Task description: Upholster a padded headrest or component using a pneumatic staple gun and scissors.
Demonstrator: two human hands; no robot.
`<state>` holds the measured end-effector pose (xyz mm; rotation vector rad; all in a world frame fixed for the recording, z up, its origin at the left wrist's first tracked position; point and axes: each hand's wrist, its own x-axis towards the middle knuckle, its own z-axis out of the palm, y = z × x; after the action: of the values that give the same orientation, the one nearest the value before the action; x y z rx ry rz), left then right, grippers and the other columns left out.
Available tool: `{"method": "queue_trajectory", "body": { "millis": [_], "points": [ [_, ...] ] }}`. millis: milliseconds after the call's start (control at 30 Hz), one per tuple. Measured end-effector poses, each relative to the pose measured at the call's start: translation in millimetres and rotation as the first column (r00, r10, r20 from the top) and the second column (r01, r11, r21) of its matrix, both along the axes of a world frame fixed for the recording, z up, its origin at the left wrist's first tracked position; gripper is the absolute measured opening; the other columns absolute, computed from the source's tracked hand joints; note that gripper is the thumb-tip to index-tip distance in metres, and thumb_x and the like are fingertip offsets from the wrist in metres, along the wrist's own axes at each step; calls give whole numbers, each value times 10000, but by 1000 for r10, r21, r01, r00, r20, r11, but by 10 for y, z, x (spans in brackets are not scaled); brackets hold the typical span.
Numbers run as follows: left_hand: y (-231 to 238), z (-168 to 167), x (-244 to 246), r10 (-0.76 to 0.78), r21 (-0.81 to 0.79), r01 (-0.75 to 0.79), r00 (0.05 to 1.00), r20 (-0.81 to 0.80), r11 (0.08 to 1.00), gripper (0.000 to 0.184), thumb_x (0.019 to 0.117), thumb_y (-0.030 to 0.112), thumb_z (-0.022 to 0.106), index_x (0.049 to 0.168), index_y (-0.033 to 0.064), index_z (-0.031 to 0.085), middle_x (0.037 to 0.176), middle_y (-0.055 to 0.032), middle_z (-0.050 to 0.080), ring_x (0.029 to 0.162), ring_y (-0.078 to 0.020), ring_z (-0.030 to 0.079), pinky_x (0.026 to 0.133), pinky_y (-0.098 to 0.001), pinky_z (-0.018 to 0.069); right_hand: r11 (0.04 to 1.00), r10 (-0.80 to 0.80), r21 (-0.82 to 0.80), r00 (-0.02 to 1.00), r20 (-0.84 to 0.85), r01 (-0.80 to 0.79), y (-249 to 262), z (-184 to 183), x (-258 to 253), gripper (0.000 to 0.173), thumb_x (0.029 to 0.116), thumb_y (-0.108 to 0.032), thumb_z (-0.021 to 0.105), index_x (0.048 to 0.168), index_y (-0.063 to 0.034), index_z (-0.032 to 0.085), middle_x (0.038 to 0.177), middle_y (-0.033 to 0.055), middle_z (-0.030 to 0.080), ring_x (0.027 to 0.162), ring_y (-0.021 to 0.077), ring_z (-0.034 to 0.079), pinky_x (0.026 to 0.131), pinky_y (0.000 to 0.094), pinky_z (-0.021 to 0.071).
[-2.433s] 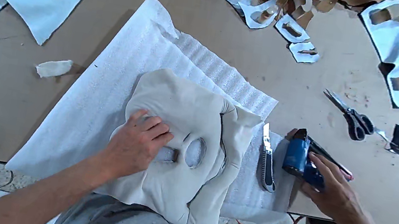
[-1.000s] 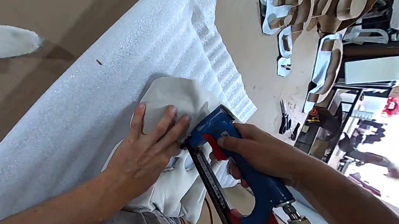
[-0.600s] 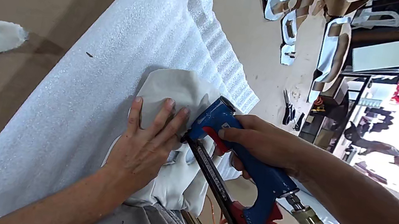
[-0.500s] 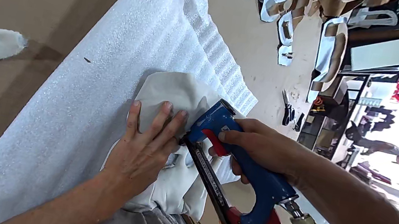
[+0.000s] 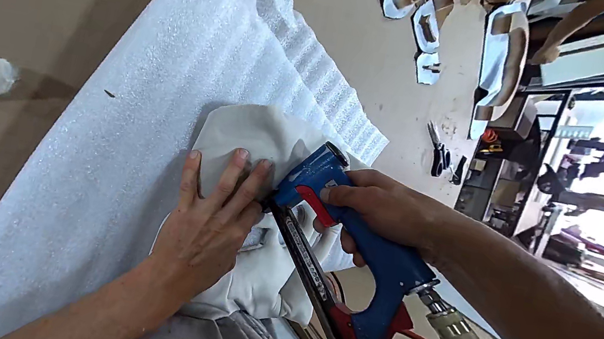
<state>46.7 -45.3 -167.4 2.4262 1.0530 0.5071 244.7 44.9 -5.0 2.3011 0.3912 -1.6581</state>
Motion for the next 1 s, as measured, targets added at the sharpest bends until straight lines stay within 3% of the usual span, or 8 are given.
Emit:
{"method": "queue_trajectory", "body": {
  "millis": [100, 200, 367, 533, 700, 867, 1000],
  "points": [
    [152, 33, -179, -96, 14, 95, 991, 98, 995, 289, 961, 364, 595, 1142, 229, 776, 1637, -63, 399, 1554, -370, 248, 1164, -753, 180, 999, -38, 29, 999, -3, 38, -56, 15, 27, 247, 1112, -305, 437, 1212, -92, 513, 882, 132, 742, 449, 214, 640, 403, 323, 556],
    [270, 26, -305, -166, 50, 163, 983, 79, 985, 356, 977, 414, 540, 1192, 231, 756, 1635, -44, 407, 1539, -350, 295, 1157, -696, 262, 998, -47, 41, 999, -1, 47, -61, 53, 7, 243, 1113, -295, 436, 1218, -93, 520, 914, 128, 738, 462, 219, 647, 410, 335, 569],
    [261, -41, -273, -139, 35, 138, 990, 24, 990, 438, 959, 453, 500, 1263, 238, 730, 1673, -52, 334, 1562, -321, 244, 1179, -678, 221, 993, -107, 56, 994, 13, 106, -83, 76, -58, 224, 1116, -273, 433, 1226, -101, 525, 910, 127, 739, 487, 229, 660, 431, 345, 582],
    [261, -65, -240, -127, 43, 126, 991, 41, 991, 453, 959, 439, 470, 1229, 198, 743, 1672, -46, 336, 1559, -315, 250, 1163, -671, 214, 992, -109, 73, 994, 28, 107, -72, 83, -196, 233, 1121, -273, 416, 1204, -87, 530, 895, 126, 719, 468, 201, 639, 421, 323, 568],
    [288, -69, -221, -133, 21, 132, 990, 49, 991, 429, 938, 430, 496, 1188, 189, 749, 1677, -39, 324, 1559, -311, 242, 1150, -673, 218, 997, -79, 9, 997, 23, 79, 44, 48, -173, 231, 1116, -284, 431, 1209, -95, 525, 925, 125, 749, 493, 238, 671, 431, 346, 584],
    [293, -95, -227, -135, 24, 133, 988, 76, 991, 424, 925, 457, 524, 1167, 200, 758, 1669, -48, 341, 1559, -315, 242, 1149, -677, 219, 996, -84, -6, 996, 16, 84, 35, 34, -150, 235, 1118, -290, 426, 1211, -94, 516, 840, 131, 719, 479, 220, 651, 433, 335, 577],
    [316, -99, -275, -139, 54, 134, 986, 92, 990, 441, 926, 482, 543, 1200, 208, 754, 1658, -67, 362, 1553, -310, 270, 1173, -654, 239, 992, -117, 35, 993, -16, 118, -24, 59, -76, 237, 1115, -274, 427, 1215, -95, 545, 911, 133, 740, 496, 232, 665, 443, 347, 587]
  ]
}}
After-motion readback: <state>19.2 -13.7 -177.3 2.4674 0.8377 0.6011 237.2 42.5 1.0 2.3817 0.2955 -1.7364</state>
